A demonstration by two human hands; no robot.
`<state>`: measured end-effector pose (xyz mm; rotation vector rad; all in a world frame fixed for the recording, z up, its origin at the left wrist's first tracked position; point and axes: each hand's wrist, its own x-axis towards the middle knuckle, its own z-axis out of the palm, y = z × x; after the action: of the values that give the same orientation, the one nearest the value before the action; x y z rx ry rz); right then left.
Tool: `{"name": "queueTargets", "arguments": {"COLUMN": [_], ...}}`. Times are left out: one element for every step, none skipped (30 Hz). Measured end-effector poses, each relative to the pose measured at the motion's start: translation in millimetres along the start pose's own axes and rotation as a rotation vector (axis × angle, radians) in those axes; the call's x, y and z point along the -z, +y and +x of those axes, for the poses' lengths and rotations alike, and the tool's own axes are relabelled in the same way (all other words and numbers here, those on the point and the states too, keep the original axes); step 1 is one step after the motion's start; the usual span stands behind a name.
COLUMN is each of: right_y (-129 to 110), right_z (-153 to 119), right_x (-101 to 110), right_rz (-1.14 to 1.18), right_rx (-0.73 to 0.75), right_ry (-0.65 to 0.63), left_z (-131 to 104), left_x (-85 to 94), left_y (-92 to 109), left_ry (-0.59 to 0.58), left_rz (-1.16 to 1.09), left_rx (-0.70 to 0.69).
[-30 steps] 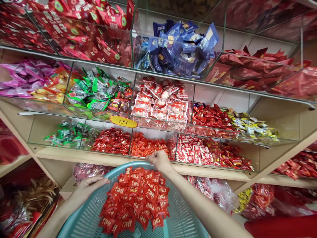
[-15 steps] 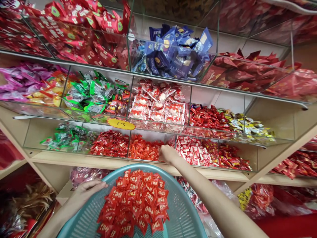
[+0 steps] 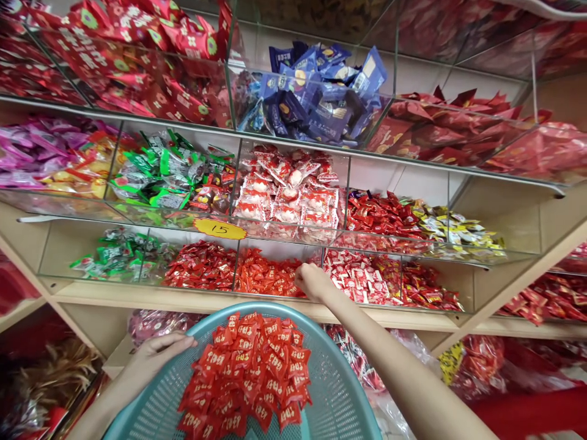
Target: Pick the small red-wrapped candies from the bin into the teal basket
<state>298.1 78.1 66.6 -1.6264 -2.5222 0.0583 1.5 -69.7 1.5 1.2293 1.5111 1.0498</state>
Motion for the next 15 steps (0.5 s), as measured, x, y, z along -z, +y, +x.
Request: {"name": "queueTargets", "arguments": {"right_y": [1.1,2.0,2.4,2.1,1.0,-1.0,-3.9,-7.7,-11.9,-16.4,-20.9,-24.9,-28.3,-30.8,-32.4], "right_z": [-1.2,-3.1,-5.8,-9.6,-14.4,-20.1,-26.7,-33.7,-40.7,-47.4,-53.3,-58.2,-61.9,-64.4,-65.9], "right_x": [2.3,4.6,7.0,9.2,11.2,12.8,13.7,13.7,12.5,10.0,6.1,0.9,-5.2,-12.0,-18.9], "right_rz": [0.029,0.068,0.114,0.163,0.217,0.273,0.331,0.389,0.448,0.507,0.565,0.620,0.670,0.715,0.753], "right_rx": [0.005,0.009,0.011,0.013,0.017,0.023,0.028,0.030,0.033,0.033,0.029,0.021,0.008,-0.005,-0.019], "right_ry": [0.016,0.036,0.057,0.078,0.106,0.138,0.169,0.195,0.214,0.222,0.216,0.196,0.166,0.132,0.103], "left_z": [0.3,0.6,1.0,1.4,1.7,1.9,2.1,2.2,2.3,2.4,2.6,2.8,3.1,3.3,3.5], "left_x": [0.3,0.7,1.2,1.7,2.1,2.4,2.6,2.7,2.7,2.6,2.5,2.4,2.3,2.3,2.2], "left_y": [-0.5,-1.0,-1.6,-2.2,-2.8,-3.4,-4.0,-4.7,-5.4,-6.2,-6.9,-7.6,-8.2,-8.7,-9.0], "left_ry": [-0.012,-0.025,-0.040,-0.052,-0.058,-0.063,-0.063,-0.064,-0.063,-0.061,-0.060,-0.060,-0.059,-0.059,-0.059], "left_rz": [-0.007,-0.008,-0.006,0.001,0.012,0.020,0.023,0.020,0.015,0.009,0.004,-0.001,-0.005,-0.009,-0.016], "left_rx": [0.002,0.003,0.002,-0.001,-0.006,-0.009,-0.010,-0.007,-0.001,0.007,0.012,0.015,0.016,0.016,0.017]}}
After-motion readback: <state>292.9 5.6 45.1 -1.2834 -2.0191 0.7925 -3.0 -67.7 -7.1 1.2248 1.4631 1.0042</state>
